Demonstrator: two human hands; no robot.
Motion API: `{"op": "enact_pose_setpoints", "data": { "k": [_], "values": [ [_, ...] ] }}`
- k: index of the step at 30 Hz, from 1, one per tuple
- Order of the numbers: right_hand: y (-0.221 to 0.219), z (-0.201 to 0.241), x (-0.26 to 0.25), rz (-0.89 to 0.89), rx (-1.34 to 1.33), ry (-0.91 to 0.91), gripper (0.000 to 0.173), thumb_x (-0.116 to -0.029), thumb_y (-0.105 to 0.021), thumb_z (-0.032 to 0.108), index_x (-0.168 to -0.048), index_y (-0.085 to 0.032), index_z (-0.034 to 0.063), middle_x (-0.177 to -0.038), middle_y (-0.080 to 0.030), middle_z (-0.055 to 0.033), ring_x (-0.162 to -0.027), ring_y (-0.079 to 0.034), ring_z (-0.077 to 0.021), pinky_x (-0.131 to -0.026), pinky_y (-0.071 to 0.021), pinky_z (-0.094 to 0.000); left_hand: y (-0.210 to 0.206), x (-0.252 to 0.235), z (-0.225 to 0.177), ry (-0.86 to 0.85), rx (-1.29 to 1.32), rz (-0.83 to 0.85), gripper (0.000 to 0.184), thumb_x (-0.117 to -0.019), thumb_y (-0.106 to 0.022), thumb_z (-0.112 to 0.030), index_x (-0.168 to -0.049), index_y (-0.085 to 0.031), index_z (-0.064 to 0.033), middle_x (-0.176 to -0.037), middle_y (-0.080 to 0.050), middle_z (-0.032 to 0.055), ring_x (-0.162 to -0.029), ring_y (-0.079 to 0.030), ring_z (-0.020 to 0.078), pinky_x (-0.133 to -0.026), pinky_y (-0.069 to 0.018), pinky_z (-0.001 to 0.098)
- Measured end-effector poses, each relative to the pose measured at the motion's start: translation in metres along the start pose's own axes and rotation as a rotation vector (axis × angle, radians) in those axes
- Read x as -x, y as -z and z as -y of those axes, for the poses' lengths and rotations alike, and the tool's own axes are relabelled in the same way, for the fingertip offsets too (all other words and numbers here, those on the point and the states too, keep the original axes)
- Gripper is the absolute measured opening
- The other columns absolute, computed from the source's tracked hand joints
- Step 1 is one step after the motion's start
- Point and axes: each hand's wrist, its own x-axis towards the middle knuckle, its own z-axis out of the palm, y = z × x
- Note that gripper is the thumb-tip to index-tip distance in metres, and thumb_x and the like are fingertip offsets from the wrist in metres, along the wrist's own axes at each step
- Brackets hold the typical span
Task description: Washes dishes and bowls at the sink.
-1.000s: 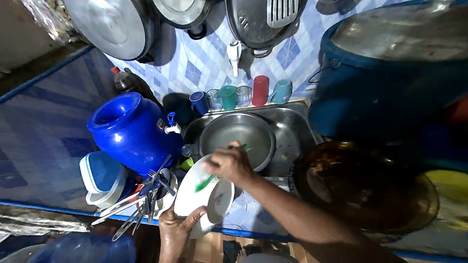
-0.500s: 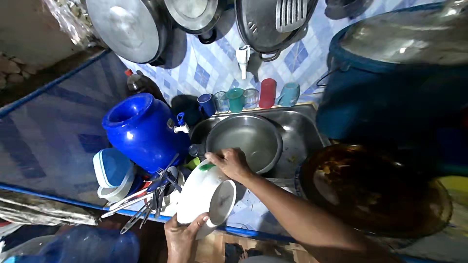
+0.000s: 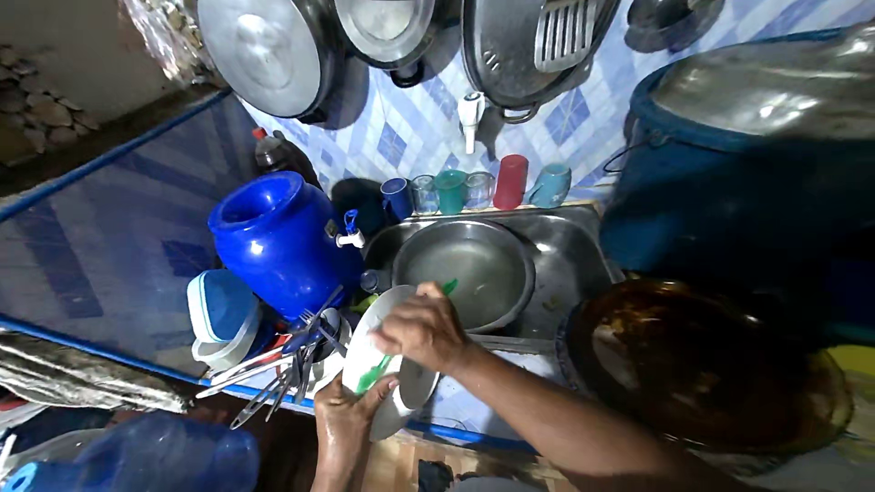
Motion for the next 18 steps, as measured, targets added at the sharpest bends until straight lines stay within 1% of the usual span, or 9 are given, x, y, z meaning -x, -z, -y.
{"op": "enact_pose_setpoints", "data": {
  "k": [2, 4, 5, 8, 9, 12, 14, 16, 18],
  "values": [
    [0.004, -0.030, -0.003, 0.001, 0.080, -0.158, 0.041, -0.0918, -0.068, 0.027, -0.057, -0.060, 0.0057, -0.055, -0.061, -0.0109, -0.052, -0.061, -0.0271, -0.069, -0.0481, -0.0496, -0.001, 0.002, -0.001, 0.034, 0.050, -0.027, 0.025, -0.0686, -0.086, -0.003, -0.088, -0.070, -0.0031, -0.074, -0.074, -0.0060, -0.069, -0.071, -0.0011, -0.066, -0.0612, 0.0175],
    [0.008, -0.050, -0.003, 0.058, 0.166, -0.267, 0.047, -0.0934, -0.066, 0.029, -0.055, -0.055, 0.0044, -0.053, -0.058, -0.0126, -0.050, -0.060, -0.0291, -0.066, -0.0462, -0.0525, 0.000, 0.005, 0.002, 0.062, 0.066, -0.063, 0.025, -0.0679, -0.086, -0.004, -0.087, -0.070, -0.0034, -0.073, -0.074, -0.0054, -0.067, -0.071, 0.0004, -0.065, -0.0613, 0.0187],
    [0.008, -0.045, -0.002, 0.060, 0.153, -0.260, 0.047, -0.0927, -0.067, 0.031, -0.054, -0.056, 0.0058, -0.052, -0.058, -0.0111, -0.050, -0.059, -0.0275, -0.066, -0.0466, -0.0514, 0.001, 0.005, 0.003, 0.051, 0.068, -0.063, 0.026, -0.0678, -0.086, -0.005, -0.088, -0.070, -0.0028, -0.074, -0.074, -0.0048, -0.068, -0.072, 0.0009, -0.065, -0.0617, 0.0190],
    [0.004, -0.007, 0.001, 0.028, 0.004, -0.088, 0.040, -0.0906, -0.066, 0.032, -0.057, -0.060, 0.0123, -0.053, -0.057, -0.0033, -0.050, -0.056, -0.0192, -0.065, -0.0463, -0.0418, 0.001, 0.006, 0.008, -0.007, 0.088, -0.030, 0.025, -0.0698, -0.087, -0.009, -0.089, -0.073, -0.0032, -0.078, -0.076, -0.0051, -0.071, -0.072, 0.0011, -0.069, -0.0622, 0.0194],
    [0.002, -0.006, 0.002, 0.036, -0.018, -0.093, 0.040, -0.0921, -0.065, 0.031, -0.058, -0.060, 0.0112, -0.053, -0.057, -0.0043, -0.050, -0.057, -0.0201, -0.066, -0.0458, -0.0421, 0.002, 0.007, 0.009, -0.002, 0.100, -0.033, 0.024, -0.0698, -0.087, -0.009, -0.088, -0.073, -0.0034, -0.077, -0.076, -0.0047, -0.071, -0.073, 0.0017, -0.068, -0.0624, 0.0203],
    [0.009, -0.039, 0.006, 0.128, 0.037, -0.394, 0.045, -0.0944, -0.066, 0.026, -0.057, -0.060, 0.0023, -0.053, -0.058, -0.0131, -0.052, -0.060, -0.0301, -0.067, -0.0474, -0.0533, 0.006, 0.013, 0.012, 0.050, 0.146, -0.085, 0.023, -0.0683, -0.084, -0.003, -0.087, -0.071, -0.0044, -0.074, -0.075, -0.0054, -0.068, -0.072, 0.0024, -0.066, -0.0626, 0.0212],
    [0.012, -0.050, 0.011, 0.217, 0.074, -0.519, 0.050, -0.0968, -0.062, 0.031, -0.056, -0.057, 0.0025, -0.052, -0.055, -0.0132, -0.054, -0.059, -0.0314, -0.066, -0.0461, -0.0546, 0.007, 0.017, 0.013, 0.061, 0.198, -0.100, 0.022, -0.0692, -0.082, 0.001, -0.088, -0.072, -0.0046, -0.075, -0.075, -0.0050, -0.069, -0.073, 0.0035, -0.067, -0.0631, 0.0225],
    [0.009, -0.028, 0.011, 0.186, 0.026, -0.472, 0.048, -0.0951, -0.064, 0.033, -0.055, -0.059, 0.0059, -0.050, -0.054, -0.0091, -0.051, -0.057, -0.0261, -0.065, -0.0464, -0.0504, 0.006, 0.015, 0.013, 0.060, 0.231, -0.094, 0.022, -0.0690, -0.083, 0.002, -0.087, -0.073, -0.0052, -0.076, -0.076, -0.0044, -0.069, -0.073, 0.0042, -0.068, -0.0633, 0.0232],
    [0.002, -0.012, 0.012, 0.116, 0.003, -0.303, 0.048, -0.0929, -0.063, 0.033, -0.052, -0.052, 0.0101, -0.047, -0.051, -0.0054, -0.045, -0.052, -0.0209, -0.061, -0.0424, -0.0435, 0.005, 0.015, 0.015, 0.042, 0.223, -0.076, 0.021, -0.0692, -0.085, -0.002, -0.087, -0.073, -0.0055, -0.077, -0.076, -0.0040, -0.070, -0.073, 0.0048, -0.068, -0.0634, 0.0232]
  ]
}}
